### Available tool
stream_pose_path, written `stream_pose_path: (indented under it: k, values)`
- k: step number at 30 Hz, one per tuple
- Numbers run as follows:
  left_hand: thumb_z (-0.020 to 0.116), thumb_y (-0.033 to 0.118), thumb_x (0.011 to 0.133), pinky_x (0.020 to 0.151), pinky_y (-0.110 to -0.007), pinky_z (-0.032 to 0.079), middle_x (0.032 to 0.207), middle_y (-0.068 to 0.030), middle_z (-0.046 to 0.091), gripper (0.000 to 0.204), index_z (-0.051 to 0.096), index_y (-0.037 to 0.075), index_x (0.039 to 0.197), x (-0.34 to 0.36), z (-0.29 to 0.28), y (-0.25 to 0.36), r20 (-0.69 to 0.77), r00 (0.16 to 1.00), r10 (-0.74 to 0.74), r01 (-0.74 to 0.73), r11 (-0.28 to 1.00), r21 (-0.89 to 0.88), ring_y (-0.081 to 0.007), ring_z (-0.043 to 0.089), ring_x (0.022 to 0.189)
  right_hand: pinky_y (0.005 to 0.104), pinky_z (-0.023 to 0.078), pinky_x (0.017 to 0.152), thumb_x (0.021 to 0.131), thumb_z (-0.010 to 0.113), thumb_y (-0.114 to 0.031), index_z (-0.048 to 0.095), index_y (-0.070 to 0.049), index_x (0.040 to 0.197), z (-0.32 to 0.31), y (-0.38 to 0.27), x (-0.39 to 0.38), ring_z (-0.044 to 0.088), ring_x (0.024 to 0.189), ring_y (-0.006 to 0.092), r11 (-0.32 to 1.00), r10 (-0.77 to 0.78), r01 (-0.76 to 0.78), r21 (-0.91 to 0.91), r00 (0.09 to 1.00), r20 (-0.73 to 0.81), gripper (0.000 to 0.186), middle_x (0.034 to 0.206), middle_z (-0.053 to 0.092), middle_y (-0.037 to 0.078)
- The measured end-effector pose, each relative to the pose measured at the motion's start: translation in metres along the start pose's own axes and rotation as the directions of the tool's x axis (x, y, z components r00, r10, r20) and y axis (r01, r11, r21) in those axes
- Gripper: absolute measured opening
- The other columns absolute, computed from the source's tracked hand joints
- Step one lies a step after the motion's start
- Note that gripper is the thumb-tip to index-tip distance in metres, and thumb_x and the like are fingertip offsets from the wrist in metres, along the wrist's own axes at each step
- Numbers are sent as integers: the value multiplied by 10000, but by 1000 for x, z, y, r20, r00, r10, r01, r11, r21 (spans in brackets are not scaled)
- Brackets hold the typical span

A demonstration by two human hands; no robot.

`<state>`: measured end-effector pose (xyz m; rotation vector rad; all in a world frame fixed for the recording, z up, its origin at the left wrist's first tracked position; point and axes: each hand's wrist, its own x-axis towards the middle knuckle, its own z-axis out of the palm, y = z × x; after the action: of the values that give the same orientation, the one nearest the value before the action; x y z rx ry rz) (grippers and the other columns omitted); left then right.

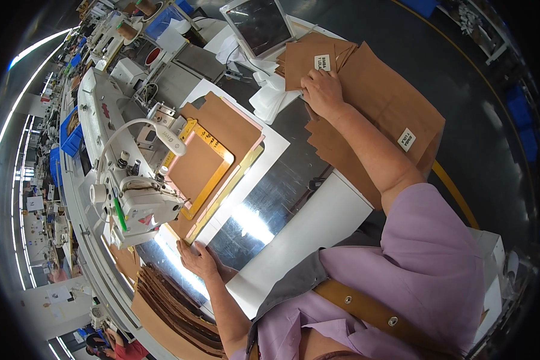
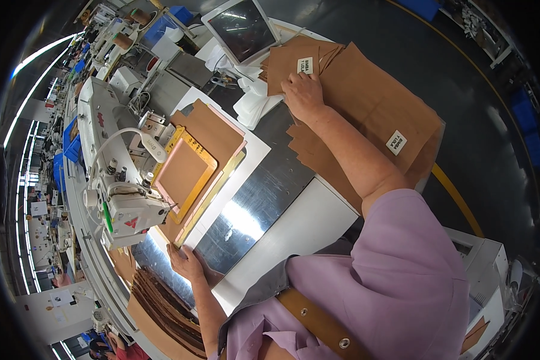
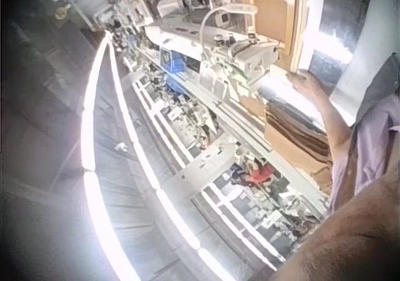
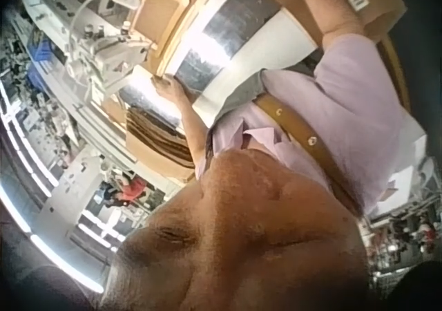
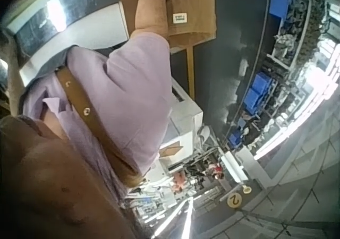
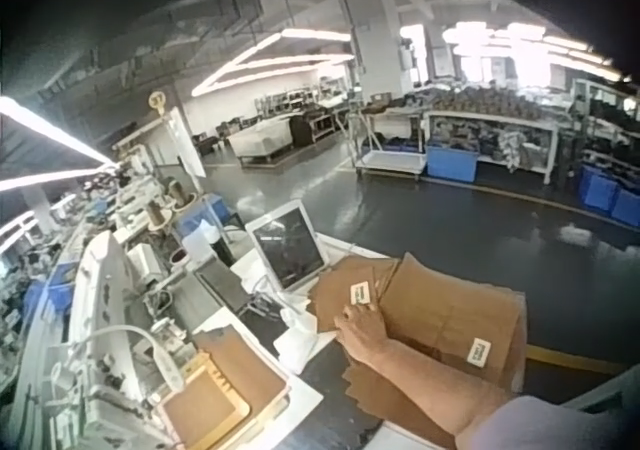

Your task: Operating an industrial sewing machine to assemble leather bag components.

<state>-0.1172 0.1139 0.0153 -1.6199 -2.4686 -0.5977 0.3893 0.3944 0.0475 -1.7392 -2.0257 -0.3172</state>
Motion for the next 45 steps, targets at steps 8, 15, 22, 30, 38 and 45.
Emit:
stream_pose_path:
  k: [8, 15, 22, 30, 38, 45]
  values:
    - [606, 328, 998, 1106, -459, 366, 1391, -176, 634, 400, 646, 66, 1297, -10, -2, 38, -182, 934, 307, -303, 952, 54, -328, 584, 1302, 423, 475, 809, 840, 730, -149, 663, -131, 854, -33, -24, 5, 660, 873, 259, 899, 77, 47, 436, 962, -263, 71, 871, 648, 19]
    - [575, 275, 1056, 1034, -380, 503, 1496, -158, 511, 556, 428, -14, 1507, -2, -6, 199, 423, 890, 171, 398, 164, -903, -277, 561, 1323, 409, 511, 740, 810, 764, -141, 672, -125, 896, -62, -162, -80, 657, 848, 300, 444, -449, 216, 869, 894, 7, 127, 923, 665, 42]
    - [579, 195, 1070, 889, -238, 497, 1104, -48, 715, 359, 554, 39, 1393, 16, 10, 179, 518, 841, 158, 475, 243, -845, -104, 648, 985, 495, 456, 1017, 829, 782, -265, 705, -123, 994, -34, -188, -48, 684, 974, 303, 475, -404, 351, 807, 902, -154, 231, 1073, 696, 81]
    - [638, 210, 1044, 779, -221, 512, 1068, -97, 736, 241, 602, 18, 1184, 26, 7, 125, 507, 862, -16, 504, 147, -851, -101, 674, 866, 418, 532, 833, 898, 737, -274, 751, -94, 910, 7, -209, -2, 710, 839, 276, 365, -730, 145, 920, 657, 186, 181, 870, 744, 76]
    - [685, 116, 997, 805, -245, 518, 1115, -117, 730, 187, 668, -21, 1123, 64, 14, 6, 276, 913, -301, 398, 509, -763, -117, 679, 935, 441, 540, 773, 920, 713, -285, 749, -109, 935, 71, -246, 70, 717, 846, 294, 423, -686, 111, 899, 688, 238, 180, 908, 750, 94]
    - [656, 86, 989, 879, -308, 505, 1119, -129, 668, 274, 657, -62, 1220, 161, 52, -30, 158, 977, -147, 213, 765, -608, -185, 627, 976, 462, 567, 876, 926, 632, -317, 748, -142, 1081, 84, -308, 106, 713, 1029, 337, 591, -623, 105, 800, 689, 370, 261, 1093, 747, 133]
